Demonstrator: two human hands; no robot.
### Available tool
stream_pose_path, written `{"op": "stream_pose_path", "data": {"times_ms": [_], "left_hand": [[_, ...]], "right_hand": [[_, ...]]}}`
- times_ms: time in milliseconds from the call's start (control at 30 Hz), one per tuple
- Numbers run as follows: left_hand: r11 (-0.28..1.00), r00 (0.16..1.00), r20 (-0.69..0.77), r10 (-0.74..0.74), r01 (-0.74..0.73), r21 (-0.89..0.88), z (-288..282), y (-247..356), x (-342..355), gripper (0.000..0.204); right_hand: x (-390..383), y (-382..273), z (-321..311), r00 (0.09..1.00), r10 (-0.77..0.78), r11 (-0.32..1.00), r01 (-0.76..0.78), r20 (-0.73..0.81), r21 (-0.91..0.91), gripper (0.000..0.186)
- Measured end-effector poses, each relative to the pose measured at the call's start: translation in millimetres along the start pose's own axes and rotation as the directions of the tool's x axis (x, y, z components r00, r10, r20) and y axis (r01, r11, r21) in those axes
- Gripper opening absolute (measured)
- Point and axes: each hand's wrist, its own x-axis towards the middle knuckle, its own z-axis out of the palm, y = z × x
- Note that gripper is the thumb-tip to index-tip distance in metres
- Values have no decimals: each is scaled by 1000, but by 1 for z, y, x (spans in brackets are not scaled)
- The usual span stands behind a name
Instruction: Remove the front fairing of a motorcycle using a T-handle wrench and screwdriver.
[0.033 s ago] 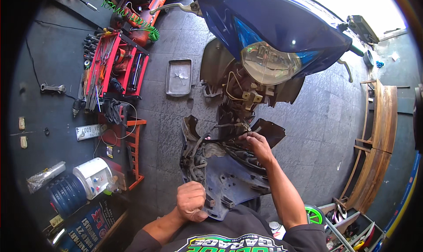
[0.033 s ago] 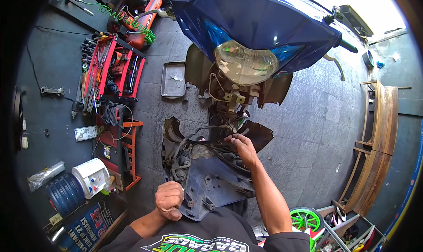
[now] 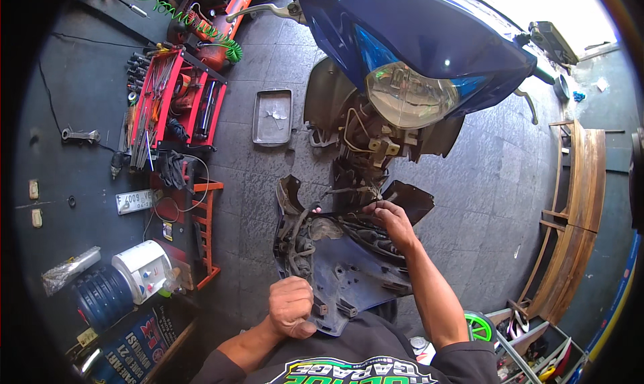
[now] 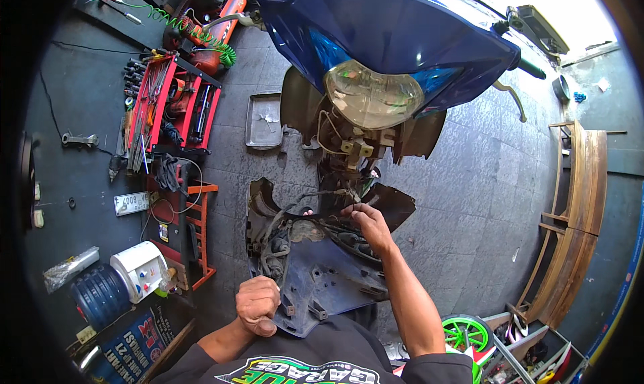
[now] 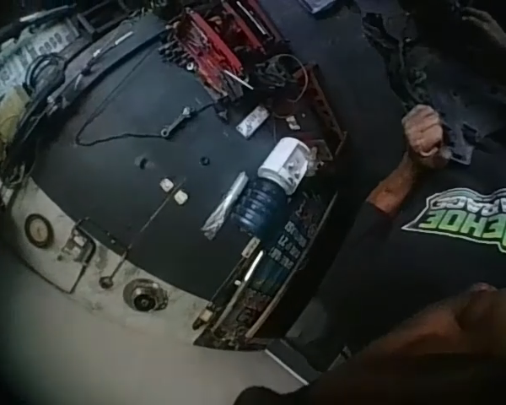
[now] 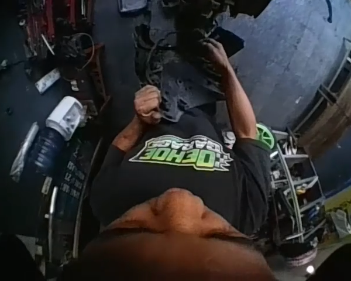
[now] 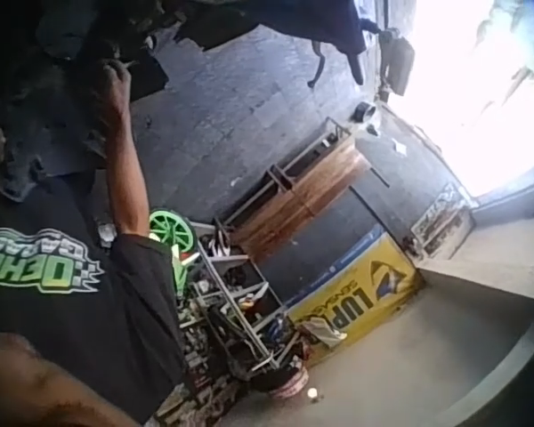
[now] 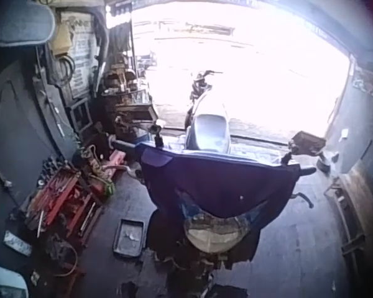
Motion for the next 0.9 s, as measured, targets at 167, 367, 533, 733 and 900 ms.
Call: {"op": "stream_pose_path", "data": {"times_ms": [167,367,533,733,900], "left_hand": [[999,999,19,-41,41,-7,-1,4,5,62],[999,997,58,-45,46,-19,-5,6,10,62],[998,994,94,-49,52,-27,-8,5,10,62],[997,998,39,-53,55,-46,-8,3,7,63],[996,998,26,-56,58,-73,-12,3,7,65]], "right_hand": [[-2,5,-7,998,-39,976,48,48,-214,35],[-45,-28,-4,992,-83,799,125,97,-588,33],[-103,-76,37,987,13,782,89,159,-617,26],[-175,-147,103,673,-338,935,320,658,153,25],[-181,-179,142,605,-558,829,389,568,401,27]]}}
